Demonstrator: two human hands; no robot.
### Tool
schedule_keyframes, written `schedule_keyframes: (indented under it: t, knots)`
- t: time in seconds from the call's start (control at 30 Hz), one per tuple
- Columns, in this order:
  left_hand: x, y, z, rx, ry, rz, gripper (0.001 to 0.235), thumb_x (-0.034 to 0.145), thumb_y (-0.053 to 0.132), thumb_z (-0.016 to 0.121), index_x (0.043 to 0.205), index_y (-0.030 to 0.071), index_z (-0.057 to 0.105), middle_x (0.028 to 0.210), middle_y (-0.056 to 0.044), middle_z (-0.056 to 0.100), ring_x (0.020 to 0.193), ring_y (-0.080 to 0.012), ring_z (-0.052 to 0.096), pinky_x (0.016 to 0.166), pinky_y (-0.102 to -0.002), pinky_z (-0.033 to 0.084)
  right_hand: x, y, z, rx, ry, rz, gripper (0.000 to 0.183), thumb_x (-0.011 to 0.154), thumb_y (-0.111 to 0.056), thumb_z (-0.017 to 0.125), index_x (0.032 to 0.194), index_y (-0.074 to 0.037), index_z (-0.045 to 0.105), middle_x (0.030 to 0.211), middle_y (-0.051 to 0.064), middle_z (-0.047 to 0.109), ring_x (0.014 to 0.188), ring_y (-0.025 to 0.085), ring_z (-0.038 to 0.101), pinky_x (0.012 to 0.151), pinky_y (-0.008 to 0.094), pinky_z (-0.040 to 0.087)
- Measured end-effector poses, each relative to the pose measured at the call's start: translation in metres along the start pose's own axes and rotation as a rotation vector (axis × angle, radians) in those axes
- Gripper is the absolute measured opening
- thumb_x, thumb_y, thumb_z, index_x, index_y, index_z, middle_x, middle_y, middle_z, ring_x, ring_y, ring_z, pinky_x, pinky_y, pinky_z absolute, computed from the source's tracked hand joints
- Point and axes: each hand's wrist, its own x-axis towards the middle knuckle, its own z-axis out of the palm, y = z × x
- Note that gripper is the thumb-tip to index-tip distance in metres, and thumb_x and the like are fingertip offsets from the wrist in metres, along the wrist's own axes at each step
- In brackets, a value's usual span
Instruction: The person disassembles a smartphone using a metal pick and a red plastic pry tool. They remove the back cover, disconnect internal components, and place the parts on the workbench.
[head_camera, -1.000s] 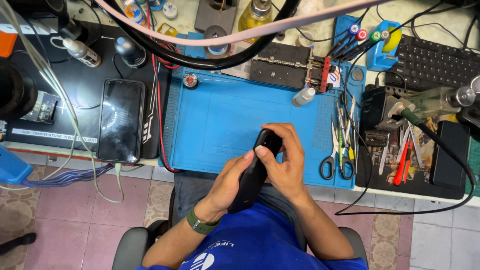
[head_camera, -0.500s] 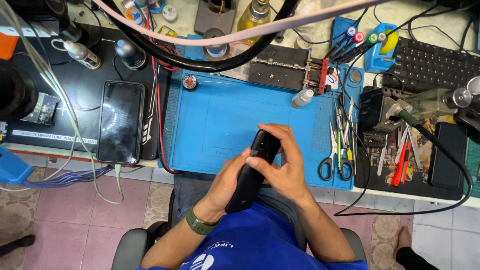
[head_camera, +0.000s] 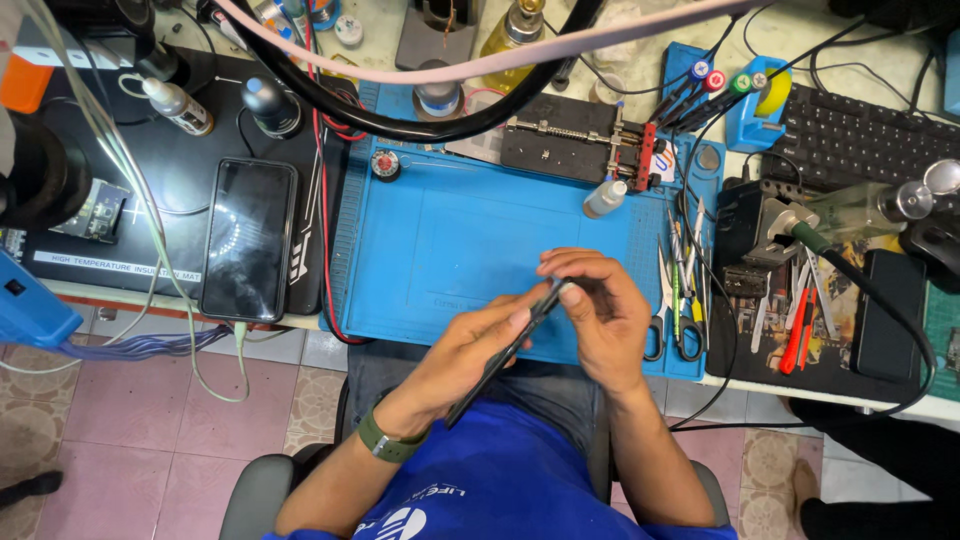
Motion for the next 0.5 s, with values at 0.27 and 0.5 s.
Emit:
schedule_keyframes:
  t: [0.27, 0.5]
  knots:
    - [-0.003, 0.054, 0.006, 0.979, 0.165, 0.477, 0.071, 0.097, 0.02, 0.069, 0.156, 0.002, 0.035, 0.113, -0.015, 0.07, 0.094, -0.0348, 0.07, 0.074, -0.042, 0.056, 0.008, -0.043, -0.029, 0.004, -0.042, 0.493, 0.048, 0.092, -0.005, 0.073, 0.138, 0.001, 0.062, 0.116, 0.017, 0.075, 0.1, 0.016, 0.07, 0.088, 0.03, 0.056]
    - [0.011, 0.062, -0.001, 1.35, 0.202, 1.132, 0.07, 0.103, 0.022, 0.079, 0.155, 0.005, 0.035, 0.115, -0.008, 0.065, 0.102, -0.0249, 0.065, 0.086, -0.042, 0.05, -0.013, -0.053, -0.022, -0.448, -0.031, 0.171, 0.027, 0.091, -0.002, 0.073, 0.116, 0.007, 0.071, 0.096, 0.011, 0.08, 0.086, 0.016, 0.08, 0.076, 0.027, 0.064]
